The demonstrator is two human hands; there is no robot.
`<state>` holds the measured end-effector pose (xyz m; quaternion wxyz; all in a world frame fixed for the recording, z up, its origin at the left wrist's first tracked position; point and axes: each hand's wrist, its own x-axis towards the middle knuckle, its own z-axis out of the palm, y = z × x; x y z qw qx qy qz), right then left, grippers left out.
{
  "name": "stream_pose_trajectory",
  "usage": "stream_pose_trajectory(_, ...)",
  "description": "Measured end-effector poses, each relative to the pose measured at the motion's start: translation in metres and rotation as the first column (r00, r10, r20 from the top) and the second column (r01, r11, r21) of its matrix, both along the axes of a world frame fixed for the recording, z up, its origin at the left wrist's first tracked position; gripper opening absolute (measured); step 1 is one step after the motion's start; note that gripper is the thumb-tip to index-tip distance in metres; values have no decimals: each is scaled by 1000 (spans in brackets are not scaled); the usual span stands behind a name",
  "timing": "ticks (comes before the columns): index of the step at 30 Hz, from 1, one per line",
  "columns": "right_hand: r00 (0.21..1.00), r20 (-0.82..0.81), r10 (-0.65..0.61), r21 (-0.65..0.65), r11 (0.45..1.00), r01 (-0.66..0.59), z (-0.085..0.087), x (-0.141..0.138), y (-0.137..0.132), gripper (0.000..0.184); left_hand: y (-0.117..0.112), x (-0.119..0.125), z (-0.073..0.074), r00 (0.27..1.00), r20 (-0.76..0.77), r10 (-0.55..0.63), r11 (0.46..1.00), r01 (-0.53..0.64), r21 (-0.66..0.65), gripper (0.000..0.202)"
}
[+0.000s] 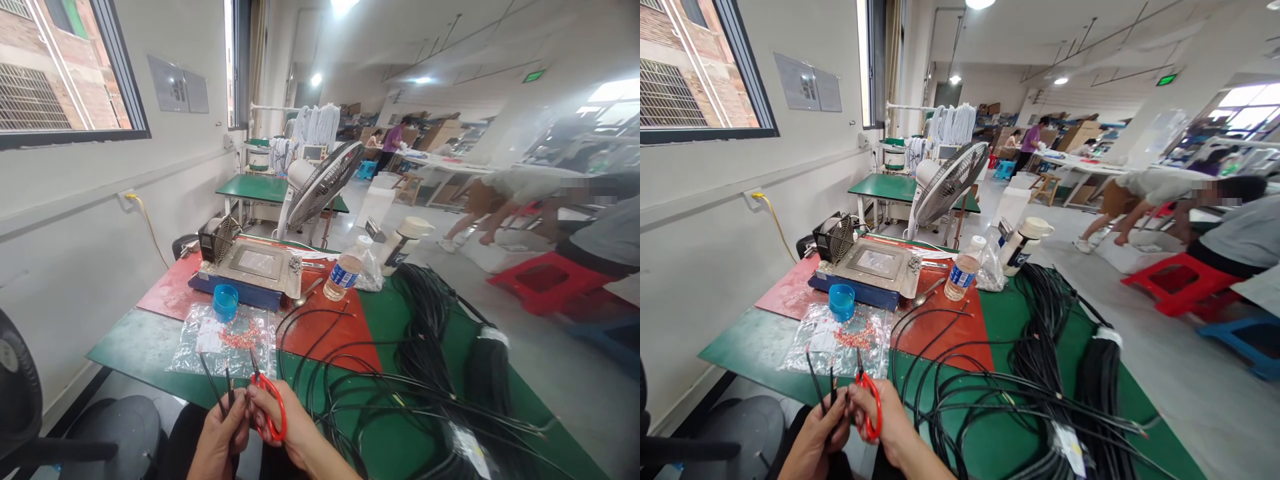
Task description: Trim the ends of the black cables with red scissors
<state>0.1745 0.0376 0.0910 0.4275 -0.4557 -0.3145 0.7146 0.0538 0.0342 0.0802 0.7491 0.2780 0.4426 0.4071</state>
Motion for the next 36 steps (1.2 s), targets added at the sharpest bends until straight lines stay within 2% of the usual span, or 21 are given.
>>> stream_pose_trajectory(4,986,155,-58,141,989,36,-9,-1,-3,51,0,1,-3,1000,-6,30,1000,-30,-4,33)
stream_pose_trajectory(7,981,179,-80,182,982,47,-15,-1,-5,48,0,1,-5,999,-8,53,999,-53,-2,31)
stream_pose_trajectory(13,992,-112,-50,45,997,56,-8,-3,-5,47,-1,3,-5,999,-7,36,999,-36,19,32)
stream_pose_trajectory(16,982,-180,-57,16,998,61,-4,-3,-4,46,0,4,-5,998,-12,61,998,-61,12,32)
stream_pose_trajectory(27,986,-151,-68,-74,996,57,0,-3,-4,42,-1,3,-6,997,5,83,997,-83,0,36)
stream_pose_trajectory(32,991,-100,-87,25,996,89,-2,-2,-3,45,2,1,-6,998,15,58,998,-58,-4,38)
stream_pose_trajectory(36,993,-62,-101,63,992,105,0,1,-1,46,2,0,-6,996,-4,85,996,-85,4,35)
